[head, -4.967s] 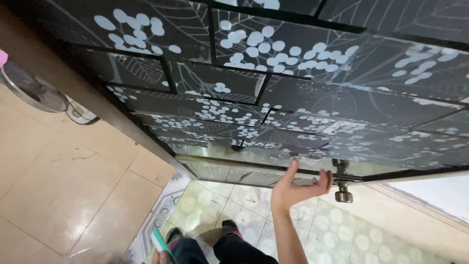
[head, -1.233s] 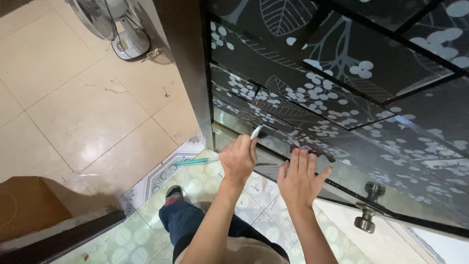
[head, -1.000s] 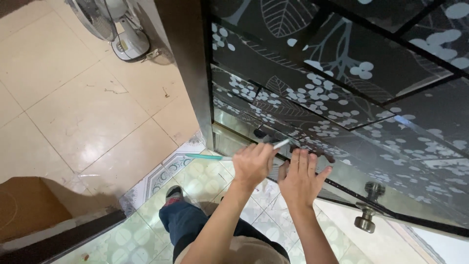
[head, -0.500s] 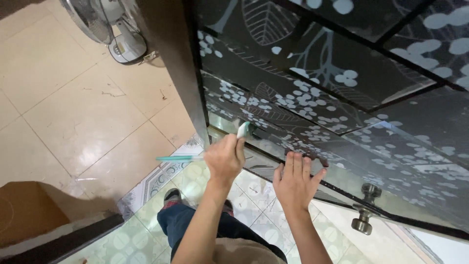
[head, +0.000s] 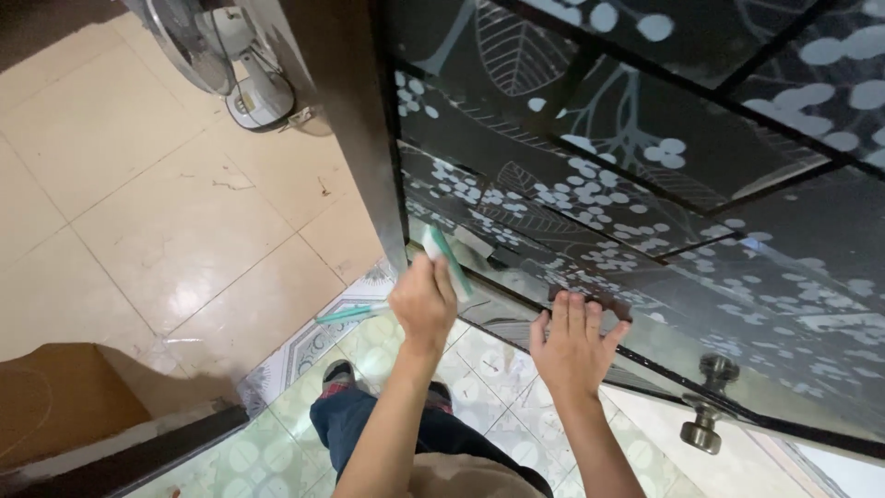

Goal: Applying small pieces of patterned decorative film to a glass door panel.

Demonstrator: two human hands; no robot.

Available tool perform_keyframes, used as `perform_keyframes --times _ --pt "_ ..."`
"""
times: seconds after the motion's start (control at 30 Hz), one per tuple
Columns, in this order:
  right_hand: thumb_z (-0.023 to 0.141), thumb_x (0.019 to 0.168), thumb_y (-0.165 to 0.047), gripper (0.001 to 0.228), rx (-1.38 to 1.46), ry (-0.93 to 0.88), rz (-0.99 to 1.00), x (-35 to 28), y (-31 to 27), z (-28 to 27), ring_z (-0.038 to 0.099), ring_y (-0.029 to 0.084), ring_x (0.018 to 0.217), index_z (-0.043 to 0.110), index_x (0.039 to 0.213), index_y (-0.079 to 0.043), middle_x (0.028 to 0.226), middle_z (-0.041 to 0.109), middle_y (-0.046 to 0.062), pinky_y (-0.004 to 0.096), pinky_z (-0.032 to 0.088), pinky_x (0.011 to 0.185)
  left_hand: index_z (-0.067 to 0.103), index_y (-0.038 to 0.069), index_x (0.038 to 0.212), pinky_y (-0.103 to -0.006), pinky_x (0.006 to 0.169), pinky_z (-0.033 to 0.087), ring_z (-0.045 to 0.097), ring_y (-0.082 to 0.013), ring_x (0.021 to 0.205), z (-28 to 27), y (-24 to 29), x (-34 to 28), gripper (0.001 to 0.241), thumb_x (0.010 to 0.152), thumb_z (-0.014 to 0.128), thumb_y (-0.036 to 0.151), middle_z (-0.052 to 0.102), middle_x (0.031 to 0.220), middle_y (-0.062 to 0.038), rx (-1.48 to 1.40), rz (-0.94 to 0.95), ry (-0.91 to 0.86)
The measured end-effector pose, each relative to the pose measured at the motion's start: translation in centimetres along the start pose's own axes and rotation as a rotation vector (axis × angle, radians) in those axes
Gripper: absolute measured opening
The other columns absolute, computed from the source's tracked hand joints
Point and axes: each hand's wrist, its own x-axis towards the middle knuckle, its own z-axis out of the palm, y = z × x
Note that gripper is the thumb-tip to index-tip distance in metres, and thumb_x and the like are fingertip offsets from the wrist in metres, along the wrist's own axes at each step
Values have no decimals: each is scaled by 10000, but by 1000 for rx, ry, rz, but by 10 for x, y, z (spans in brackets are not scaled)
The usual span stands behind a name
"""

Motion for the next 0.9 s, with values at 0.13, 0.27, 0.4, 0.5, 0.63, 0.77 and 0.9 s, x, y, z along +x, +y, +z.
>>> perform_keyframes --times 0.13,0.27,0.4,0.5,0.63,0.77,0.9 --pt "685 787 -350 996 33 -7 -5 -3 0 4 232 227 1544 214 1658 -244 1738 52 -45 680 126 1156 507 139 722 -359 443 442 553 -286 439 -2 -5 19 381 1063 509 310 453 508 -49 7 -4 -11" --pt "684 815 -359 1016 39 -56 -17 -2 -1 2 99 268 1558 152 1670 -227 1731 -38 -18 709 135 1129 522 153 726 -360 457 454 554 -273 449 5 -12 17 382 1057 519 345 479 521 -31 1 48 -58" --pt "686 841 -380 1025 16 -60 -25 13 -6 -17 -45 281 1569 121 1678 -205 1727 -89 19 688 62 1155 514 181 712 -329 457 458 519 -223 426 19 -29 6 402 1052 505 396 449 514 14 19 122 -54" --pt "707 839 -360 1043 24 -72 -18 5 -5 -6 -57 284 1566 107 1678 -211 1720 -111 4 702 55 1158 535 187 720 -349 454 465 539 -221 449 41 -48 -5 394 1026 543 435 473 541 11 31 201 -45" --pt "689 845 -353 1033 20 -47 -10 7 -6 -9 -37 262 1572 84 1671 -211 1732 -77 1 668 34 1153 539 213 722 -272 462 455 518 -151 449 20 -39 12 401 1041 522 455 457 540 61 1 254 -38" --pt "659 1089 -365 916 38 -173 -23 0 -4 -12 -210 246 1570 32 1695 -84 1743 -79 42 644 -149 1231 482 161 737 -256 399 306 420 -105 463 -9 -21 31 446 1117 403 380 466 606 22 -126 348 -95" --pt "665 1096 -367 1005 39 -121 -18 2 -6 -15 -246 227 1601 -112 1689 -137 1736 -225 8 626 -156 1262 497 146 733 -270 419 325 457 -118 473 -14 -18 35 446 1113 431 368 503 611 7 -136 387 -101"
